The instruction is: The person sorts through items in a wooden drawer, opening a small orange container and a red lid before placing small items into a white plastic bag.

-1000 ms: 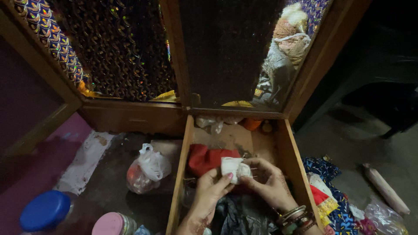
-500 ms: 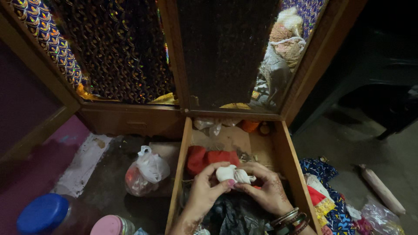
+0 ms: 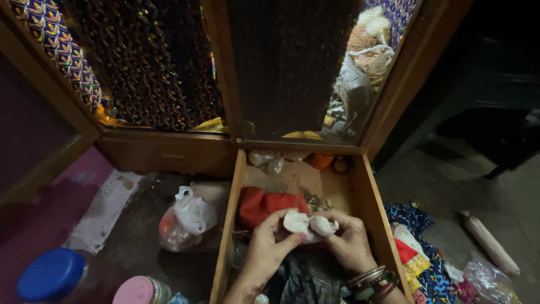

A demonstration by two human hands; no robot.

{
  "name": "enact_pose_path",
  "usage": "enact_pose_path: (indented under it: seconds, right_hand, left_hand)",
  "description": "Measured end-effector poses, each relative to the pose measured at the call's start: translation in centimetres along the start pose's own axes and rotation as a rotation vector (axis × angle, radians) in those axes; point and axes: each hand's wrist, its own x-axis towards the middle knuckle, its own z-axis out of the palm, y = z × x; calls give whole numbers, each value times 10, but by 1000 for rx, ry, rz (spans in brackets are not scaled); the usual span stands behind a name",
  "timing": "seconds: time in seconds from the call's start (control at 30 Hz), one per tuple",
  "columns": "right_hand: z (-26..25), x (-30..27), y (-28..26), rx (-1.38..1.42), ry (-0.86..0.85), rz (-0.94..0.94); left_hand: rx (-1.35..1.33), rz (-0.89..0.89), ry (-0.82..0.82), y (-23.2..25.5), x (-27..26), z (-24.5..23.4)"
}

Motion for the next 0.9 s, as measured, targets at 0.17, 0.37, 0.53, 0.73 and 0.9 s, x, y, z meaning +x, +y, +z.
enact_pose_path:
  seconds: [0.17,0.37,0.53,0.73,0.9]
  right_hand:
    - [1,0,-16,207,-119,-36]
    - [4,-2,-21,-71,-152,35]
    - [2,-3,-8,-146,-148,28]
    - [2,-3,8,-51,-168,59]
    - [4,2,21,195,-164,92]
  left_hand:
    - [-56,-80,65,6,4,-4]
    - [-63,-124,78,-6,1,-5]
    - [20,-57,93,-28,-1,-7]
    - [68,-86,111,-26,0,-6]
    - [60,-26,110,-8,3,-7]
